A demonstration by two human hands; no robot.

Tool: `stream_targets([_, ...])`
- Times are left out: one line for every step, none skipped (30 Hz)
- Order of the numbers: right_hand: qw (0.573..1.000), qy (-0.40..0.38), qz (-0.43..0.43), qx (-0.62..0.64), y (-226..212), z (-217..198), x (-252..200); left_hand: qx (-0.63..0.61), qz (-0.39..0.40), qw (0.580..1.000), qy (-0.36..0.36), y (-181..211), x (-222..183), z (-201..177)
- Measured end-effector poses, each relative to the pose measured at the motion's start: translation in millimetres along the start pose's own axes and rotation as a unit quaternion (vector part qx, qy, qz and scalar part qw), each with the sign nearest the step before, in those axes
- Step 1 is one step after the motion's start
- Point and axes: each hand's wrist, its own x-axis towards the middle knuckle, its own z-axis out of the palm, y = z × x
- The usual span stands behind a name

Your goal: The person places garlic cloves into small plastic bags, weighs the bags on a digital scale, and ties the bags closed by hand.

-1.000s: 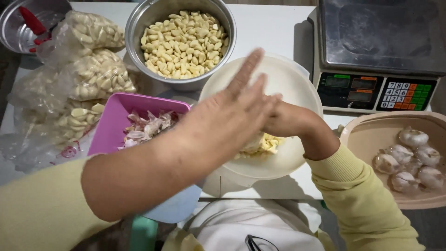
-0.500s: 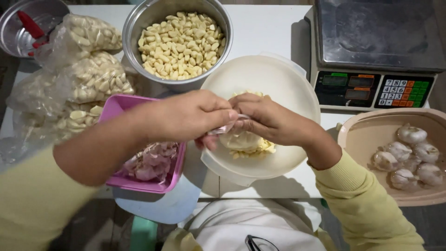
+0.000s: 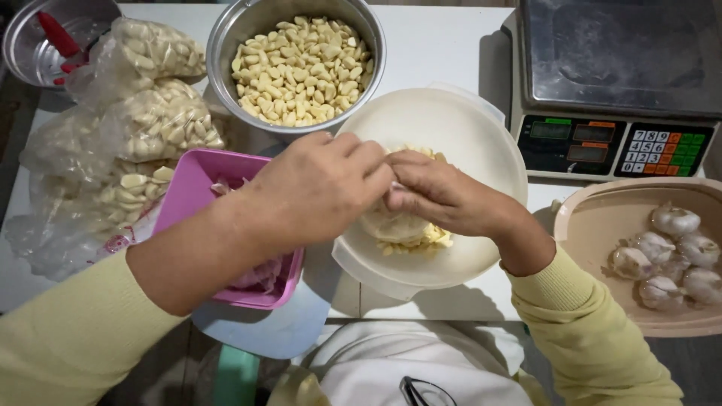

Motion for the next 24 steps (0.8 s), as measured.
stream_targets([1.000, 0.014, -0.013, -0.013, 2.2, 1.3, -0.1, -0.084, -0.063, 0.990, -0.095, 1.9, 2.6, 2.8])
stream_targets([0.999, 0.027, -0.025, -0.027, 4.4, 2.7, -0.6, -0.167, -0.126, 0.960, -0.188, 4.4, 5.2, 6.0])
stream_targets([0.999, 0.027, -0.024, -0.026, 5.0, 5.6, -1.7, -0.168, -0.126, 0.959, -0.188, 3.0, 13.5, -13.7])
stream_targets([0.997, 0.053, -0.037, -0.044, 5.5, 7.4, -2.2, -0.360, -0.272, 0.856, -0.252, 0.7, 22.3, -33.5])
stream_targets([0.994, 0.079, -0.050, -0.062, 6.0, 9.4, -2.6, -0.526, -0.395, 0.691, -0.299, -1.7, 31.0, -53.4])
stream_targets([0.994, 0.078, -0.049, -0.061, 4.5, 9.3, -3.8, -0.527, -0.396, 0.690, -0.299, 0.2, 31.5, -51.3])
stream_targets([0.991, 0.102, -0.046, -0.077, 3.0, 9.5, -5.0, -0.612, -0.426, 0.616, -0.254, 2.2, 31.9, -49.3])
stream_targets([0.987, 0.125, -0.043, -0.091, 1.5, 10.2, -6.0, -0.686, -0.451, 0.532, -0.205, 4.3, 32.0, -47.6])
stream_targets([0.987, 0.124, -0.042, -0.089, 5.1, 11.6, -7.2, -0.686, -0.453, 0.531, -0.206, 4.3, 28.7, -43.9])
stream_targets([0.987, 0.129, -0.034, -0.084, 8.7, 11.6, -8.3, -0.694, -0.414, 0.569, -0.153, 3.4, 26.6, -40.1])
stream_targets([0.988, 0.134, -0.026, -0.078, 12.2, 11.2, -9.8, -0.698, -0.372, 0.604, -0.099, 2.5, 25.0, -36.4])
stream_targets([0.987, 0.137, -0.025, -0.079, 19.1, 11.0, -12.2, -0.699, -0.369, 0.605, -0.100, 1.9, 22.0, -32.7])
stream_targets([0.989, 0.132, -0.033, -0.059, 26.1, 10.7, -14.9, -0.640, -0.264, 0.721, -0.028, 1.4, 19.2, -28.8])
stream_targets([0.990, 0.127, -0.040, -0.039, 32.8, 11.8, -18.8, -0.561, -0.149, 0.813, 0.044, 2.2, 16.0, -24.7])
stream_targets([0.990, 0.129, -0.037, -0.039, 32.1, 11.2, -19.8, -0.563, -0.146, 0.812, 0.043, 0.7, 12.9, -18.3])
stream_targets([0.994, 0.102, -0.038, -0.021, 31.5, 10.1, -19.1, -0.425, -0.100, 0.899, 0.025, -1.5, 9.1, -12.4])
stream_targets([0.997, 0.074, -0.039, -0.002, 30.7, 9.3, -18.0, -0.276, -0.050, 0.960, 0.007, -3.9, 4.9, -6.7])
stream_targets([0.997, 0.072, -0.041, -0.002, 21.4, 7.3, -13.4, -0.275, -0.052, 0.960, 0.007, -7.0, 6.8, -3.9])
stream_targets([0.997, 0.077, -0.022, -0.011, 11.9, 5.7, -8.7, -0.246, -0.035, 0.969, 0.005, -10.1, 8.4, -1.1])
stream_targets([0.996, 0.082, -0.004, -0.019, 2.5, 5.2, -4.1, -0.217, -0.020, 0.976, 0.002, -12.4, 9.0, 1.5])
stream_targets([0.997, 0.080, -0.004, -0.017, 1.8, 4.1, -3.4, -0.217, -0.022, 0.976, 0.001, -12.7, 6.4, 5.2])
stream_targets([0.995, 0.087, -0.014, -0.037, 0.8, 2.5, -3.0, -0.202, -0.028, 0.979, 0.017, -13.7, 4.8, 9.2])
stream_targets([0.994, 0.095, -0.023, -0.057, -0.1, 0.6, -2.8, -0.186, -0.034, 0.981, 0.033, -14.7, 3.4, 13.2])
stream_targets([0.993, 0.095, -0.023, -0.058, -2.8, -2.7, -5.1, -0.186, -0.034, 0.981, 0.033, -14.7, 6.3, 13.0])
